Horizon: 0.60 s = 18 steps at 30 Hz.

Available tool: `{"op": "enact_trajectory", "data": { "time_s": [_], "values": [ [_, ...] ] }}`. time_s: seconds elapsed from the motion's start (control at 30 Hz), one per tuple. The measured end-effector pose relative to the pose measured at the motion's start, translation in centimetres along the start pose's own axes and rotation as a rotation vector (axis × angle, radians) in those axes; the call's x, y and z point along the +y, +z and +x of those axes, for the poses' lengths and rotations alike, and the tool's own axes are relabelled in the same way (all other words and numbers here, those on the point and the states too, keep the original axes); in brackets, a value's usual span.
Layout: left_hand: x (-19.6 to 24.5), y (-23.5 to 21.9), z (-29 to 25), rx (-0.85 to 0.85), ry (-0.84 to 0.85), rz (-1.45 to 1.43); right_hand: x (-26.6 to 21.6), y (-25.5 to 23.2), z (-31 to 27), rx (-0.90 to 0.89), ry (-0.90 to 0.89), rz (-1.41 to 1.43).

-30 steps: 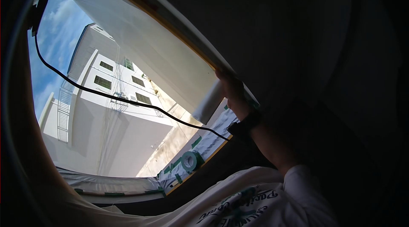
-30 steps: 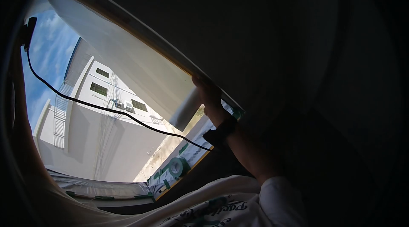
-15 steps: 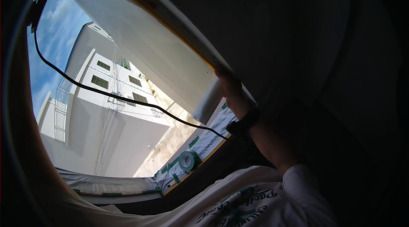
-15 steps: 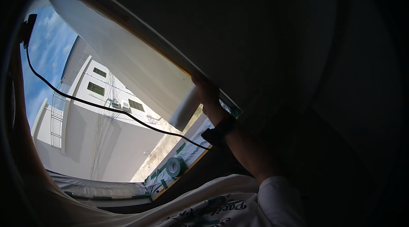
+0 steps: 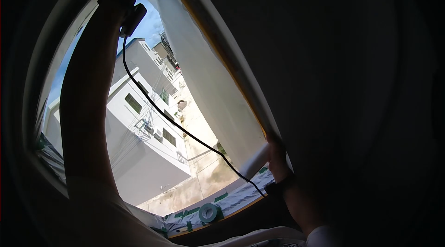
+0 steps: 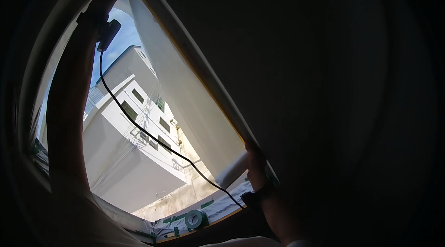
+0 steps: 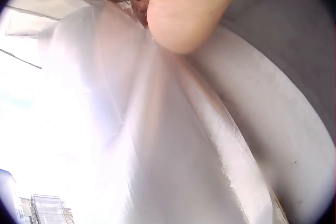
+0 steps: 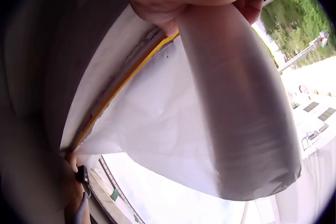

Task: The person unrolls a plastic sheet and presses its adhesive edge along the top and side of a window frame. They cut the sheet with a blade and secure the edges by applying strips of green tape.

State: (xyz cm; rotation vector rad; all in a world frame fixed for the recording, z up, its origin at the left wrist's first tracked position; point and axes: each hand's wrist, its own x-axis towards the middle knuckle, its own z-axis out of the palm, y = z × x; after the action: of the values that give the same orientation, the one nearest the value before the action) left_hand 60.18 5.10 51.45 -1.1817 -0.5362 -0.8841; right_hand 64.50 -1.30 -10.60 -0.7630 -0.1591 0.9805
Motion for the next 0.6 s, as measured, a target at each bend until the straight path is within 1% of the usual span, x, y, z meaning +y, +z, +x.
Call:
{"op": "enact_trajectory", "data": {
  "time_s": [0.07, 0.1, 0.13, 0.17, 0.2, 0.27, 0.3, 0.33, 0.4, 0.43, 0.47, 0.53, 0.57, 0.6],
  "values": [
    [0.2, 0.9, 0.2, 0.062, -0.006, -0.006, 0.2, 0.0, 0.3, 0.014, 0.014, 0.009],
    [0.3, 1.1, 0.5, 0.065, -0.026, -0.022, 0.2, -0.1, 0.6, -0.009, -0.004, 0.014],
    [0.5, 0.8, -0.4, 0.064, -0.045, -0.04, 1.3, -0.5, 0.8, -0.004, -0.017, -0.005],
    [0.4, 0.4, -0.2, 0.04, -0.028, -0.043, 1.3, -0.6, 0.9, 0.004, -0.029, -0.024],
    [-0.9, 1.9, 0.0, 0.378, 0.177, -0.038, 1.4, -0.6, 1.1, 0.009, -0.043, -0.024],
    [-0.5, 1.9, 0.1, 0.394, 0.16, -0.01, 1.1, -0.6, 1.0, -0.025, -0.042, 0.012],
    [-0.7, 2.3, 0.2, 0.369, 0.144, -0.121, 1.7, -0.8, 1.5, -0.041, -0.048, 0.009],
    [-0.9, 2.2, 0.1, 0.37, 0.142, -0.11, 2.5, -1.1, 2.1, -0.036, -0.057, 0.023],
    [-0.8, 2.0, -0.2, 0.508, 0.25, 0.043, 3.8, -1.8, 3.0, -0.033, -0.064, 0.043],
    [-0.5, 1.8, -0.1, 0.476, 0.237, 0.181, 4.0, -1.8, 3.2, -0.044, -0.081, 0.046],
    [-0.3, 1.6, 0.1, 0.489, 0.239, 0.19, 4.0, -1.6, 3.5, -0.057, -0.101, 0.05],
    [0.3, 0.3, 0.1, 0.138, 0.013, -0.084, 3.5, -1.3, 3.0, -0.057, -0.136, 0.027],
    [0.3, -0.4, -0.2, 0.104, 0.011, -0.095, 3.2, -1.1, 2.9, -0.047, -0.162, -0.005],
    [0.1, -0.2, -0.2, 0.116, 0.014, -0.089, 3.2, -1.0, 3.1, -0.055, -0.169, 0.005]
  ]
}}
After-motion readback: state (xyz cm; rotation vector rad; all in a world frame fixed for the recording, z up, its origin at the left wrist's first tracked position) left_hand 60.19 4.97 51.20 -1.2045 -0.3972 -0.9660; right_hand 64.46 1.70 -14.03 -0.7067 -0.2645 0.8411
